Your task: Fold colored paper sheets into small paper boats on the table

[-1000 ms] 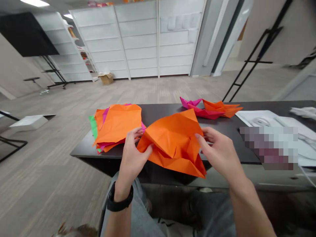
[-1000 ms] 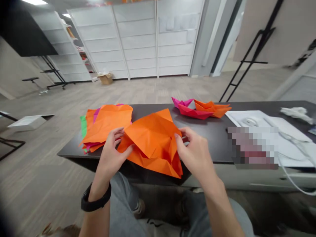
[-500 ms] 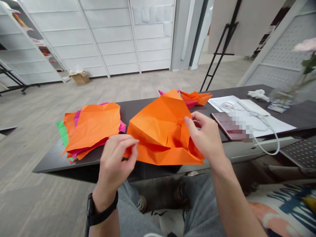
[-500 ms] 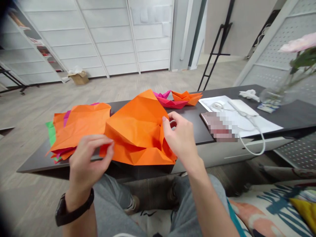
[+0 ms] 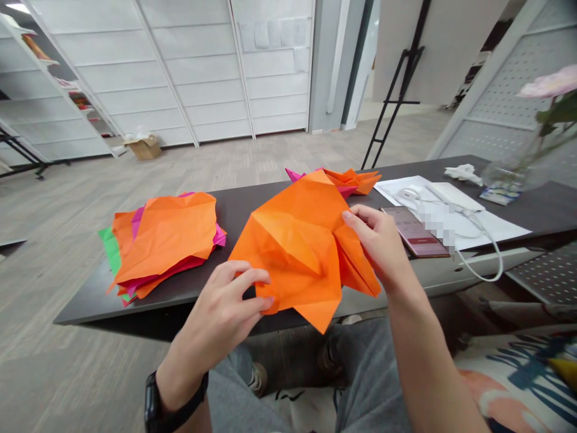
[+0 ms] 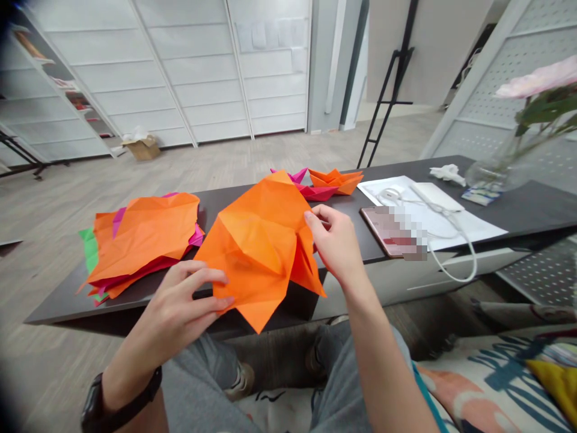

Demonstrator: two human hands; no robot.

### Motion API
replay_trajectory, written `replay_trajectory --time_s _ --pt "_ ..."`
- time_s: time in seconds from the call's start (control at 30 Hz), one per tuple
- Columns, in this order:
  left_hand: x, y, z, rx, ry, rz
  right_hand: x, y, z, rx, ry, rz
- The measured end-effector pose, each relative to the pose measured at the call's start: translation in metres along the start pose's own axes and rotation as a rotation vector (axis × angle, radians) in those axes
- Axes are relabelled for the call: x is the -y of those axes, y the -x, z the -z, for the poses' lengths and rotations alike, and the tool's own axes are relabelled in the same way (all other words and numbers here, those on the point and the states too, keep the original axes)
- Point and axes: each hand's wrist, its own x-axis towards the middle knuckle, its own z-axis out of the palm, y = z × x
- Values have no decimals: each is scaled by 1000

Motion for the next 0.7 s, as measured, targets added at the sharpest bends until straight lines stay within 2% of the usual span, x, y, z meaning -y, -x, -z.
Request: replay_trajectory --time_s 0.13,0.23,0.33,0.43,0.5,0.57,0.7 --pt "12 11 11 -205 -140 46 -6 -8 15 227 -267 -226" --pt "21 16 14 -276 -95 99 -15 -12 18 314 -292 -251" --pt "26 18 15 -222 -58 129 -21 -14 14 299 -242 -231" --pt "20 16 18 -50 45 167 -19 -13 5 255 -195 -137" --pt "9 11 18 31 175 186 -14 -9 -1 275 -164 -64" --pt "-4 4 14 12 230 224 -6 -1 -8 303 -150 -37" --pt "-22 -12 -7 21 85 310 10 15 -21 293 -209 -82"
